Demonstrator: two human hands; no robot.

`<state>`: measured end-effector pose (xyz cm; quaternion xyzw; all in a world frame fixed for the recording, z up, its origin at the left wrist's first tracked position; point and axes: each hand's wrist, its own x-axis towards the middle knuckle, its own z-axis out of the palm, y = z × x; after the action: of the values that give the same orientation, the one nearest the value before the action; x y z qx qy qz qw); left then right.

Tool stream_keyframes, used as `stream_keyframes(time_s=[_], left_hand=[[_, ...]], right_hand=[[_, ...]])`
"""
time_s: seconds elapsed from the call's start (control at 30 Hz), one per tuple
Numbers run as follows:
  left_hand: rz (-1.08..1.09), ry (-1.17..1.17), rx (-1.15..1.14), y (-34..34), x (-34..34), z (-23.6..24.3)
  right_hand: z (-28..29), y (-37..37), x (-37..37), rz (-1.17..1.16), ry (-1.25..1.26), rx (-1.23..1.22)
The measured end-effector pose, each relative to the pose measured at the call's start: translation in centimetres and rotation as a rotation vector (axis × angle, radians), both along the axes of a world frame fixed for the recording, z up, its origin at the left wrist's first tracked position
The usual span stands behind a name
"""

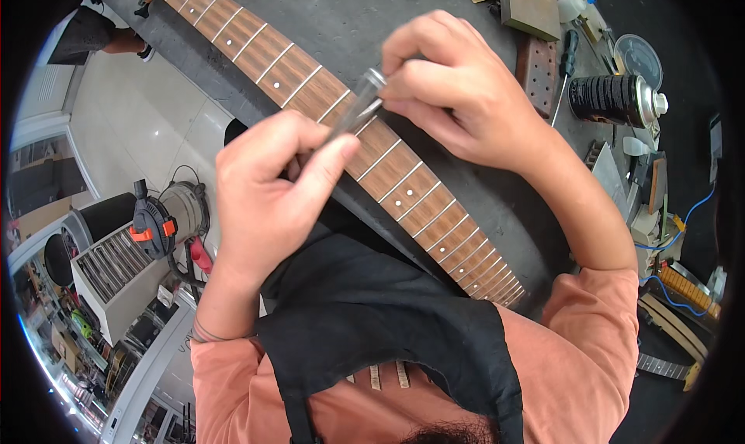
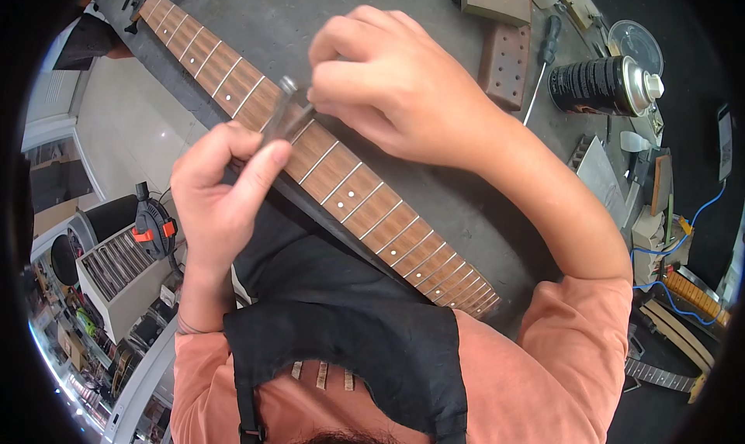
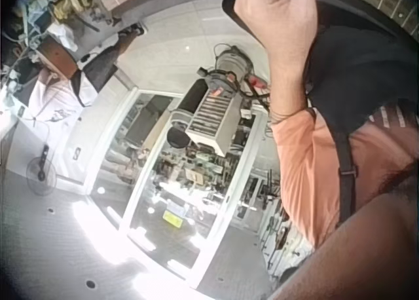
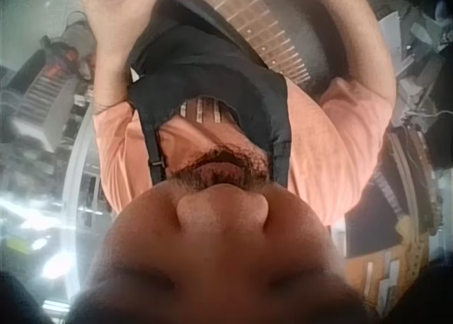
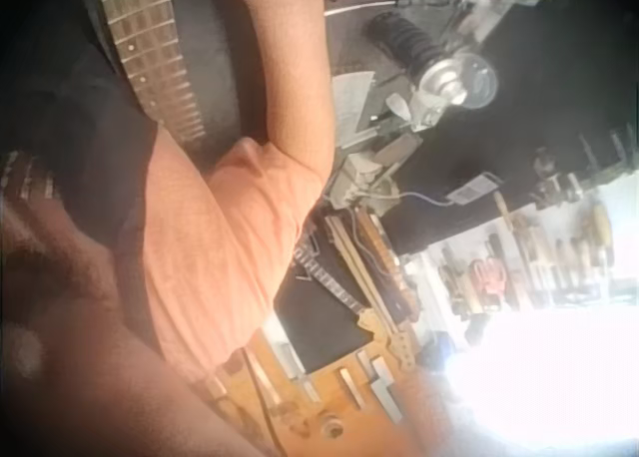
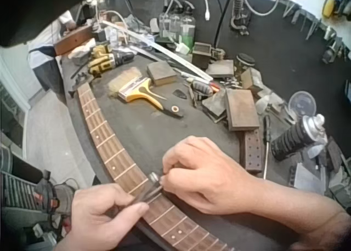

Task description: The person sands the edges and fretboard of a guitar neck using a sanding block, then uses a metal file to smooth the frets. The person rotates the neck to access different sides and works methodically along the length of the fretboard.

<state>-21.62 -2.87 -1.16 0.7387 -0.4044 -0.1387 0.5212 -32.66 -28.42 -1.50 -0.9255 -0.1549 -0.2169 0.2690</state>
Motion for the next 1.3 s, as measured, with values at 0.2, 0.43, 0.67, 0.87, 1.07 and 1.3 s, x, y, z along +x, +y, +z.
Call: stream_keyframes(time_s=[0.2,0.43,0.67,0.87,1.07,1.3], left_hand=[[0.103,-0.2,-0.026,-0.5,1.2,-0.3],[0.127,-0.216,-0.163,0.6,0.4,-0.2],[0.022,-0.197,-0.064,0.6,-2.1,-0.8],[0.059,-0.271,-0.027,-0.2,-1.4,-0.9],[-0.089,-0.259,-0.046,0.1,-2.2,-0.6],[0.033,-0.266,0.028,-0.6,-1.4,-0.3]], right_hand=[[-0.1,-0.7,2.5,0.013,-0.039,0.023],[1.6,-0.9,-0.3,-0.098,-0.003,0.121],[1.1,1.2,-2.8,-0.071,0.068,0.073],[-0.1,1.1,-0.8,-0.075,0.023,0.09],[0.7,1.0,-3.2,-0.065,0.097,0.078],[0.3,0.7,-1.2,-0.054,0.047,0.069]])
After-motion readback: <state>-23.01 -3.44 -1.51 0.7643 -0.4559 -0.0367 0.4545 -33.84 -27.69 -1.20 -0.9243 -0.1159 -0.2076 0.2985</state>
